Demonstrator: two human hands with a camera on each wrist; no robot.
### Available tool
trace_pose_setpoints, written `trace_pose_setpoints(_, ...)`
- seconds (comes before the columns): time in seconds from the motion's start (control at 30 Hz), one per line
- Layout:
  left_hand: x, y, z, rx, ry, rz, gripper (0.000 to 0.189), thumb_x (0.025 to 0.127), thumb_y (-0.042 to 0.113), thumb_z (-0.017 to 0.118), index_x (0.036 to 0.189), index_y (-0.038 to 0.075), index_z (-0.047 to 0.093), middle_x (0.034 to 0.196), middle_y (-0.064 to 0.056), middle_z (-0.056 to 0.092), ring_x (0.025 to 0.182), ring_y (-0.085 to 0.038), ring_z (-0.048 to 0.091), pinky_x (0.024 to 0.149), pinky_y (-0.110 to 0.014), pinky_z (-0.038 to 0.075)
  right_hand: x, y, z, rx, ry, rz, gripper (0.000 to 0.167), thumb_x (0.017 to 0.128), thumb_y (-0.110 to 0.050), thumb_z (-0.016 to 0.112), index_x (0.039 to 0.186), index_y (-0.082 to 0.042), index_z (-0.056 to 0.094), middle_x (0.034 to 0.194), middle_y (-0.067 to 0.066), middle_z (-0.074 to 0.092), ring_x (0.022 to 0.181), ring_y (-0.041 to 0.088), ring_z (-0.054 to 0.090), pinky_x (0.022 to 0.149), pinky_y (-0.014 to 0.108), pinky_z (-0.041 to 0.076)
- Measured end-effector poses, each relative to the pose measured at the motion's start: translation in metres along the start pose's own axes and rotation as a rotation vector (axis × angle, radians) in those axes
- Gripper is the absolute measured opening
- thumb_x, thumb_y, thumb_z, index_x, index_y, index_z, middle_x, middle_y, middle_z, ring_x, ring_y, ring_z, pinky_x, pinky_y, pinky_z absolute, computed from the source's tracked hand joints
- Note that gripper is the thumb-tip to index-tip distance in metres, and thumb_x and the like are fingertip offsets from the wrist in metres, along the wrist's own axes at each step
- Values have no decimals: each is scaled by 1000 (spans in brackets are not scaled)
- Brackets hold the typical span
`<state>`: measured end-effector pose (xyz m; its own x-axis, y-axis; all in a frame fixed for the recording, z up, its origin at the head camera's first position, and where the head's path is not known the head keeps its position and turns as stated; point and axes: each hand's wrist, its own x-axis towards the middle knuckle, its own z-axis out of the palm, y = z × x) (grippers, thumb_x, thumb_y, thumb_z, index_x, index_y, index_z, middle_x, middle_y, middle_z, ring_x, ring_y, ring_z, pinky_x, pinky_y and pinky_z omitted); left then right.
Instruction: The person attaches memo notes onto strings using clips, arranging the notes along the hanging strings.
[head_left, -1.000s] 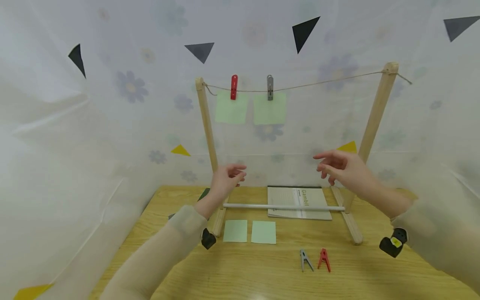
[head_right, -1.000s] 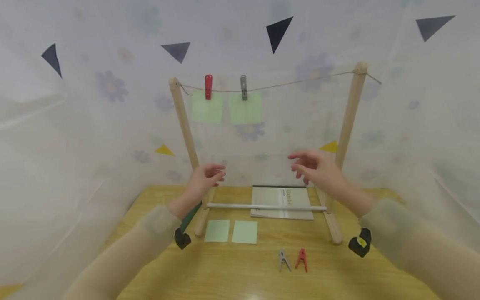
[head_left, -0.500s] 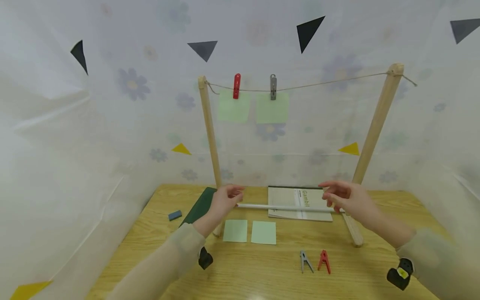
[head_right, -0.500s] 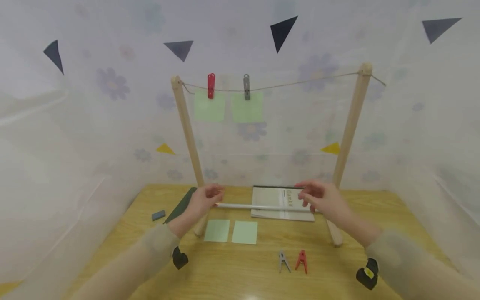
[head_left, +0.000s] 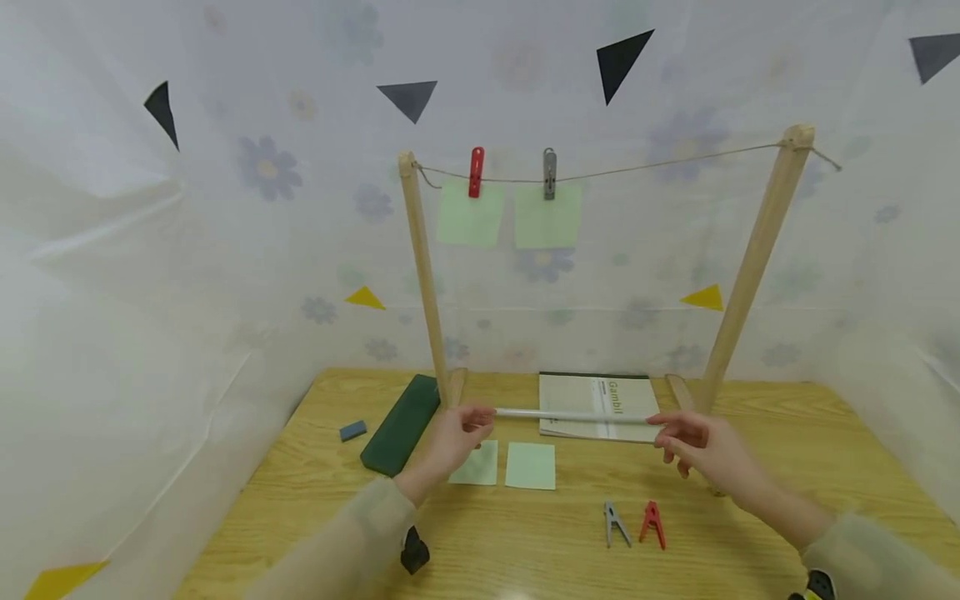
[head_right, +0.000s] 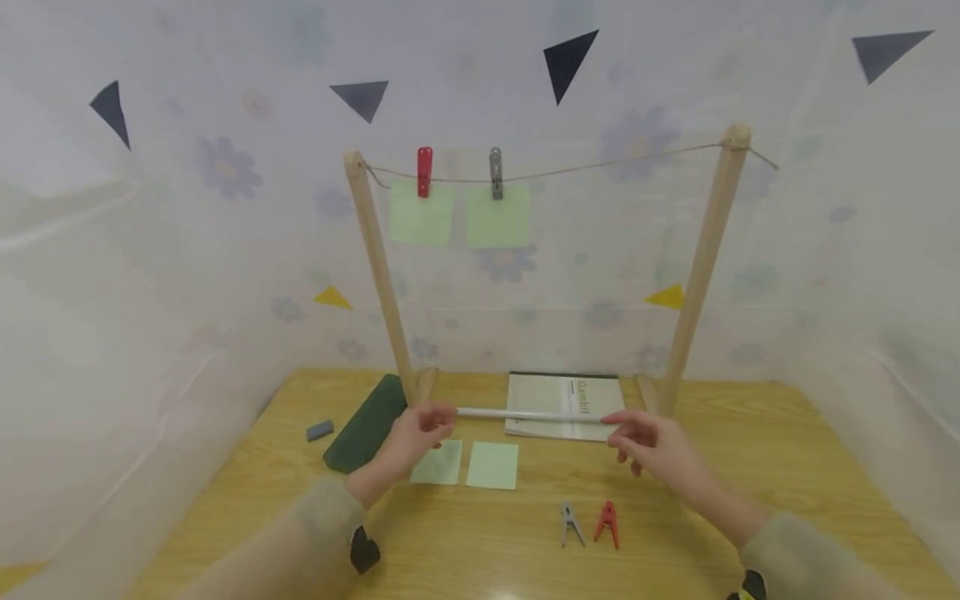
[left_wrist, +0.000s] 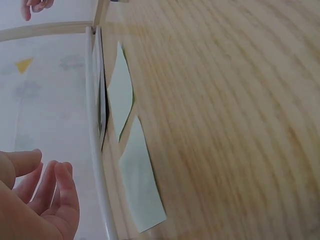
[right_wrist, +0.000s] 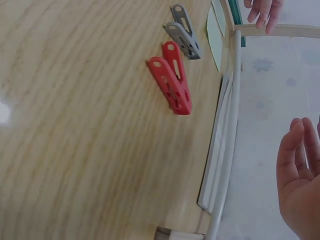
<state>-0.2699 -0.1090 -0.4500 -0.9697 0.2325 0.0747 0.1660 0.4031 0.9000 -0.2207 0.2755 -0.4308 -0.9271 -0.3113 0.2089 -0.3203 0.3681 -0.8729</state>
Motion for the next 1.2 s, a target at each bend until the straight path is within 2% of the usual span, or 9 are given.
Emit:
trace_pose_setpoints(0.13, -2, -10, 7, 43, 32, 5, 26, 95, 7, 66, 119, -2, 68, 104, -16, 71, 87, -24, 68, 66, -28, 57, -9, 14, 5, 18, 1, -15, 27, 97, -7, 62, 123, 0, 63, 84, -9, 68, 67, 17, 63, 50, 34, 53)
trace_pose_setpoints(0.3, -6, -21, 13, 59, 40, 29, 27, 90, 3, 69, 117, -4, 68, 104, -19, 72, 89, -30, 70, 67, -25, 56, -18, 32, 10, 39, -51, -60, 26, 97, -4, 60, 121, -11, 66, 84, -6, 68, 67, 16, 64, 48, 34, 53)
trace_pose_setpoints(0.43, -7, -27, 21, 22, 14, 53, 28, 89, 1, 69, 116, -6, 67, 107, -23, 70, 92, -35, 69, 74, -28, 57, -26, 45, 13, 66, -110, -103, 27, 97, 1, 57, 123, -5, 64, 88, -3, 68, 68, 14, 63, 47, 33, 52)
trace_pose_setpoints(0.57, -7, -30, 28, -16, -15, 55, 29, 89, 0, 69, 118, -6, 66, 108, -24, 70, 92, -35, 68, 78, -31, 58, -33, 56, 17, 72, -139, -85, 26, 97, 0, 59, 123, 2, 62, 93, -5, 68, 71, 10, 63, 46, 33, 53)
trace_pose_setpoints(0.73, -6, -31, 33, 26, -10, 21, 34, 85, 3, 75, 118, -1, 68, 109, -19, 70, 89, -30, 68, 72, -28, 58, -39, 63, 23, 52, -169, -96, 29, 94, -1, 63, 122, 8, 60, 97, -7, 67, 77, 4, 62, 47, 30, 52)
trace_pose_setpoints(0.93, -4, -32, 34, 83, -15, -22, 37, 84, 5, 78, 120, 6, 69, 113, -13, 69, 85, -21, 67, 65, -25, 55, -43, 65, 25, 60, -194, -58, 35, 91, -4, 69, 122, 10, 60, 104, -10, 67, 82, -1, 61, 52, 28, 53)
trace_pose_setpoints(1.07, -3, -32, 36, 100, -21, -47, 38, 84, 6, 78, 121, 9, 69, 117, -12, 68, 84, -18, 64, 63, -26, 53, -44, 69, 25, 50, -211, -128, 37, 88, -2, 72, 122, 7, 61, 110, -6, 67, 80, 2, 60, 55, 26, 52)
trace_pose_setpoints(1.2, 0, -33, 38, 118, -11, -66, 37, 84, 6, 78, 120, 10, 70, 118, -10, 68, 81, -15, 62, 63, -26, 52, -44, 72, 28, -1, -208, -195, 40, 83, -4, 77, 121, -2, 65, 109, 1, 64, 75, 7, 59, 56, 24, 50)
